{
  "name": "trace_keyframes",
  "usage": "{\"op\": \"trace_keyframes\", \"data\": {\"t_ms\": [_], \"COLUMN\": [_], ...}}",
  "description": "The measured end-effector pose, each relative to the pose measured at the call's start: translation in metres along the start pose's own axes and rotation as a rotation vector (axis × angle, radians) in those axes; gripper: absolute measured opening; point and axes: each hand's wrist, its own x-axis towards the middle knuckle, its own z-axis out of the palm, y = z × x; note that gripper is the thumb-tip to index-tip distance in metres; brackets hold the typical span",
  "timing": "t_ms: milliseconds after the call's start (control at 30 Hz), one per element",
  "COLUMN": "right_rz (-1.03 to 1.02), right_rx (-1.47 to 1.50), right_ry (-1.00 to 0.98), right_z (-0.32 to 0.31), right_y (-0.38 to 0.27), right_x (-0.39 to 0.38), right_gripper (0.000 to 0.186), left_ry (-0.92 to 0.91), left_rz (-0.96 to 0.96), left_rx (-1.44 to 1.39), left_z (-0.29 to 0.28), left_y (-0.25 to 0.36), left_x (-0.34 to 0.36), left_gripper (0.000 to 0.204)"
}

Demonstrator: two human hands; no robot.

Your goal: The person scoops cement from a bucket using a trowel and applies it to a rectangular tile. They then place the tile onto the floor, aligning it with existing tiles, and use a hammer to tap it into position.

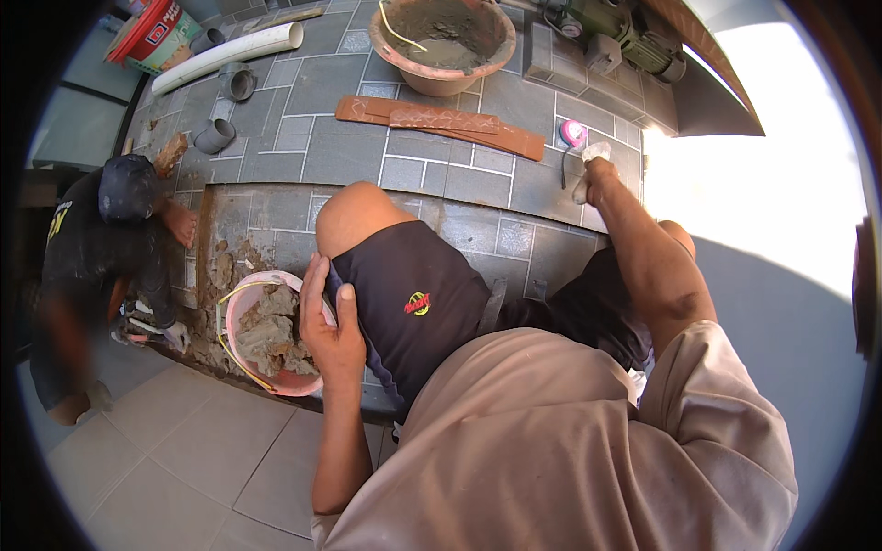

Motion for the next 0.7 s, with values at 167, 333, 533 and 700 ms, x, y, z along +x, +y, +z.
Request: {"op": "trace_keyframes", "data": {"t_ms": [167, 333, 533, 700], "right_rz": [0.062, -0.129, -0.049, -0.012], "right_rx": [-0.126, -0.58, -0.302, 0.078], "right_ry": [-0.052, -0.066, 0.087, 0.238], "right_z": [-0.125, -0.189, -0.162, -0.083], "right_y": [0.038, 0.03, 0.128, 0.17], "right_x": [0.012, -0.007, 0.007, -0.022], "right_gripper": [0.023, 0.037, 0.05, 0.043], "left_ry": [-0.054, -0.049, -0.031, -0.02], "left_rz": [0.111, 0.136, 0.118, 0.13], "left_rx": [0.164, 0.281, 0.347, 0.507], "left_z": [0.007, 0.004, 0.038, 0.046], "left_y": [0.031, 0.051, 0.092, 0.124], "left_x": [-0.002, -0.009, -0.016, -0.016], "left_gripper": [0.074, 0.07, 0.064, 0.057]}}
